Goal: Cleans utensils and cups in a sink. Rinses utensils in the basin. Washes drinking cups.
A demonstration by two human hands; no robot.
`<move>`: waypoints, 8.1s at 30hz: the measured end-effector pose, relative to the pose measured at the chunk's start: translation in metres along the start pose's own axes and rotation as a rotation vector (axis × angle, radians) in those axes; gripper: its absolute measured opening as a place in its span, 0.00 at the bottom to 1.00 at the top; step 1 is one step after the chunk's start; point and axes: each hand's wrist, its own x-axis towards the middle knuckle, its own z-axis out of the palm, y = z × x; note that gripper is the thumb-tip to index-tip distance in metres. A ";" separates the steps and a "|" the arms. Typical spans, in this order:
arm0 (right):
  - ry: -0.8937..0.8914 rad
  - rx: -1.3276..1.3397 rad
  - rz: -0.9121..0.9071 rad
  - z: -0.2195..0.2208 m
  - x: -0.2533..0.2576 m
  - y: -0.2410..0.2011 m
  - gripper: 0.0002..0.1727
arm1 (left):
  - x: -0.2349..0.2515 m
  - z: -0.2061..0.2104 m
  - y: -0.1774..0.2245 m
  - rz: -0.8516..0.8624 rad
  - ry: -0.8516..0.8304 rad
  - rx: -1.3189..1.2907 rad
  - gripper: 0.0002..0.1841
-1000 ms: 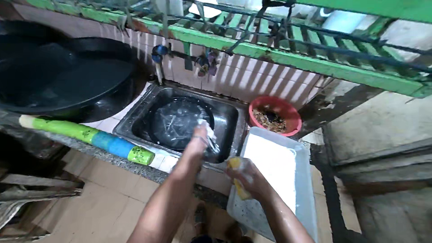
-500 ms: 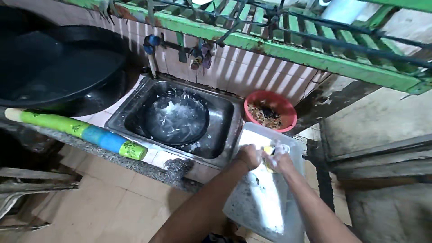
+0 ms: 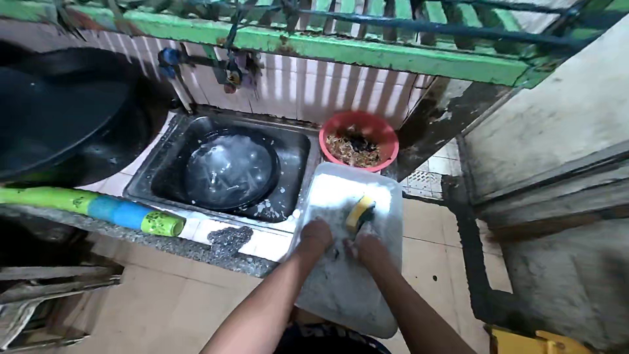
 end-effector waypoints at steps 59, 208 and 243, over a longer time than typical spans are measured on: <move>-0.150 0.806 -0.768 -0.041 0.003 0.008 0.22 | -0.011 -0.006 0.027 0.462 0.536 -1.639 0.14; 0.058 0.446 -0.719 0.000 -0.068 -0.170 0.15 | -0.011 -0.130 -0.174 0.067 0.543 -0.930 0.21; 0.105 1.585 -0.465 -0.041 -0.021 -0.102 0.32 | -0.050 -0.065 -0.075 0.526 0.067 -1.007 0.12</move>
